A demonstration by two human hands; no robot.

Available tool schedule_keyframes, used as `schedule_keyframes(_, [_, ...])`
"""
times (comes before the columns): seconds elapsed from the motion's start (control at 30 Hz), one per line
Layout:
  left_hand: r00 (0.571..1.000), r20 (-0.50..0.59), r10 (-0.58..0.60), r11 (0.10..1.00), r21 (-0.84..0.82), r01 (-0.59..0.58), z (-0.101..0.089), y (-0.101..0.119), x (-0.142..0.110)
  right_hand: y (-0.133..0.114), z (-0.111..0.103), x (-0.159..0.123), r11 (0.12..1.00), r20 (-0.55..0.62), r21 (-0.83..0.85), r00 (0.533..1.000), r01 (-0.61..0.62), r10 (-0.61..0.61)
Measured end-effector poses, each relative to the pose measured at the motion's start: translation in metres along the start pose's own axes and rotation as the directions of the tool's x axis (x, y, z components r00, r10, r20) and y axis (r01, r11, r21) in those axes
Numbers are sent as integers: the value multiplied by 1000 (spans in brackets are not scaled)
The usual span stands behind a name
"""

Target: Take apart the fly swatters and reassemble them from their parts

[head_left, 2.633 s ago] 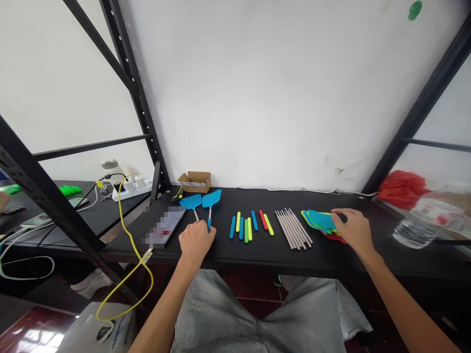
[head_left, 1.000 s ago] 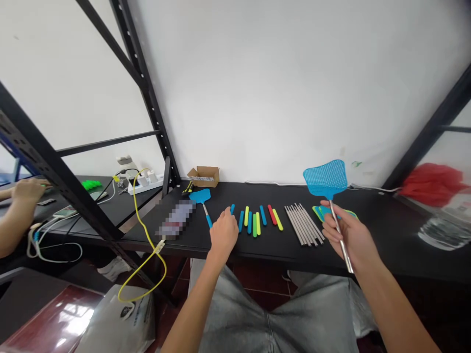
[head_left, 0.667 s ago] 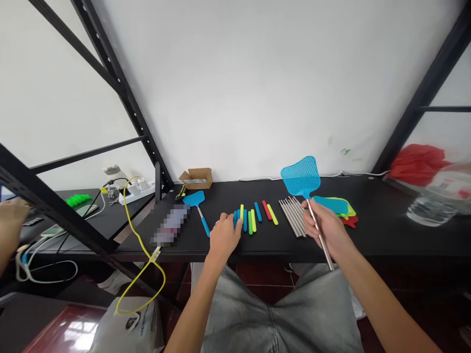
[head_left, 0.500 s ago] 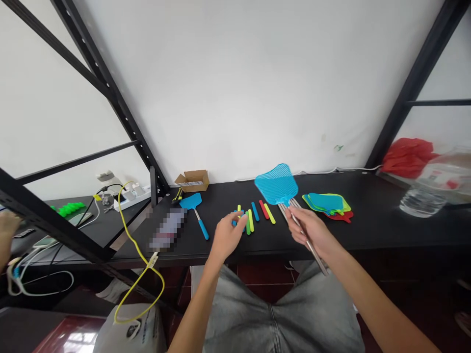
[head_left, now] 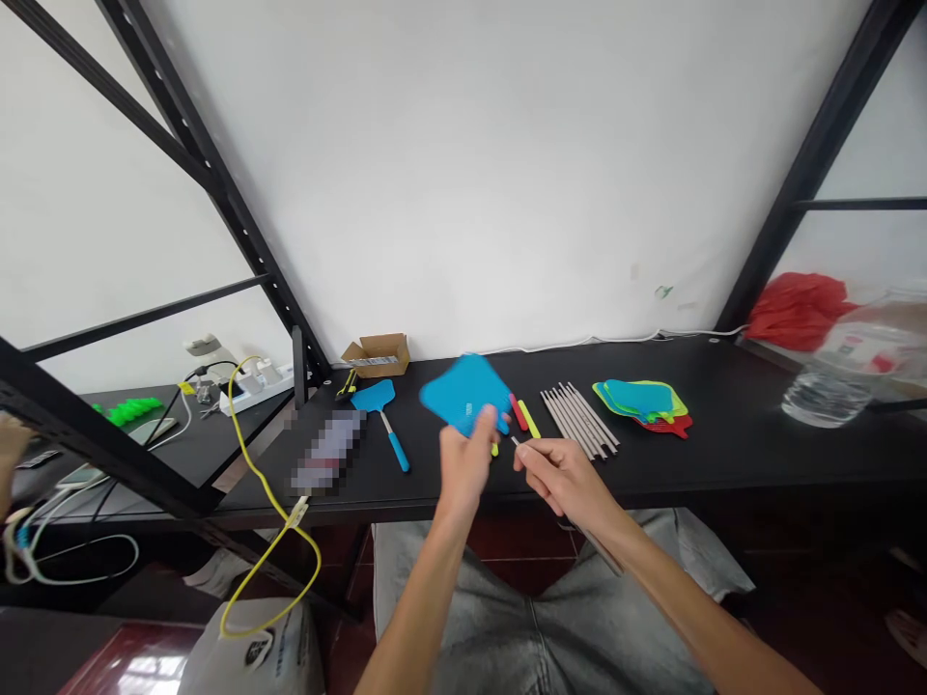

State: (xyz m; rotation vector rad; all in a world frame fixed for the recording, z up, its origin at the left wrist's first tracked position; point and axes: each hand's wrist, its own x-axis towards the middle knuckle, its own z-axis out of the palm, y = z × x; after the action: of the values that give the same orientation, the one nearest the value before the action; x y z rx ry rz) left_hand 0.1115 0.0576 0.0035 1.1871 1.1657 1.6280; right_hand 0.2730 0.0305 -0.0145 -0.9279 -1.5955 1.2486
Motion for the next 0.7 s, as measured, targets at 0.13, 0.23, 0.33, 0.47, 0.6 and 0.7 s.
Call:
schedule_keyframes(0.13, [958, -269, 94, 991, -66, -115, -32, 23, 19, 2, -21, 0, 966, -168, -258, 985, -10, -34])
schedule_keyframes(0.23, [983, -156, 99, 993, -50, -108, -44, 27, 16, 7, -47, 25, 886, -269, -453, 963, -99, -30])
schedule_keyframes(0.33, [994, -104, 36, 998, -51, -41, -40, 18, 4, 10, -60, 62, 730, -321, -654, 947, -199, -30])
schedule_keyframes(0.47, [997, -82, 6, 999, -35, -9, -30, 5, -7, 13, -51, 96, 442, -315, -861, 946, -252, -74])
schedule_keyframes(0.6, [998, -50, 32, 999, 7, -32, -30, 0, -10, 21, -39, 105, 270, -321, -916, 946, -297, -48])
schedule_keyframes(0.7, [998, -42, 37, 999, 40, -36, -32, -2, -10, 21, -37, 103, 258, -340, -914, 938, -313, -69])
